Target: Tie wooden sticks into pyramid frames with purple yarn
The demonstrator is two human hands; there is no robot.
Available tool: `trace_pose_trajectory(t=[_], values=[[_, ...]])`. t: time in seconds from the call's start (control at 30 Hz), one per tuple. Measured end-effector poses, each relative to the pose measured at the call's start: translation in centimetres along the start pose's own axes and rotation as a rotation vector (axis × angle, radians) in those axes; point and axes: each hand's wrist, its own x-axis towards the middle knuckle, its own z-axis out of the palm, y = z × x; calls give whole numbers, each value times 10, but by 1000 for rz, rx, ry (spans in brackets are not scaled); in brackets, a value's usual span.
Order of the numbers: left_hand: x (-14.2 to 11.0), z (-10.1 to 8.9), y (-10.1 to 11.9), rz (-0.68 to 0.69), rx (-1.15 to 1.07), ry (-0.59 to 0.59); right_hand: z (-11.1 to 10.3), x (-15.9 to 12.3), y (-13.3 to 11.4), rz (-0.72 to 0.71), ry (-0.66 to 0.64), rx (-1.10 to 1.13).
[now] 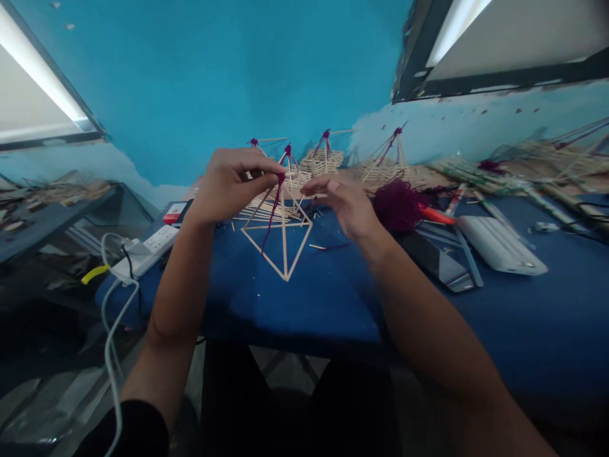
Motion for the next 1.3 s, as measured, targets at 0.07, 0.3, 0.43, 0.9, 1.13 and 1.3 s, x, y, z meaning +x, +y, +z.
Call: trace_pose_trajectory(t=[0.07, 0.3, 0.43, 0.9, 1.13, 1.3], values=[[6, 3, 4, -35, -107, -70, 4, -3, -1, 107, -127, 153], [6, 29, -1, 27, -317, -191, 18, -12, 12, 353, -612, 434], [0, 40, -12, 43, -344, -241, 18, -15, 16, 407, -767, 538], [-5, 42, -19, 77, -379, -275, 24, -14, 21, 596, -804, 428], [-8, 39, -23, 87, -360, -243, 24, -16, 16, 475, -973, 388], [-9, 38, -25, 86, -359, -226, 23, -15, 17, 468, -959, 361]])
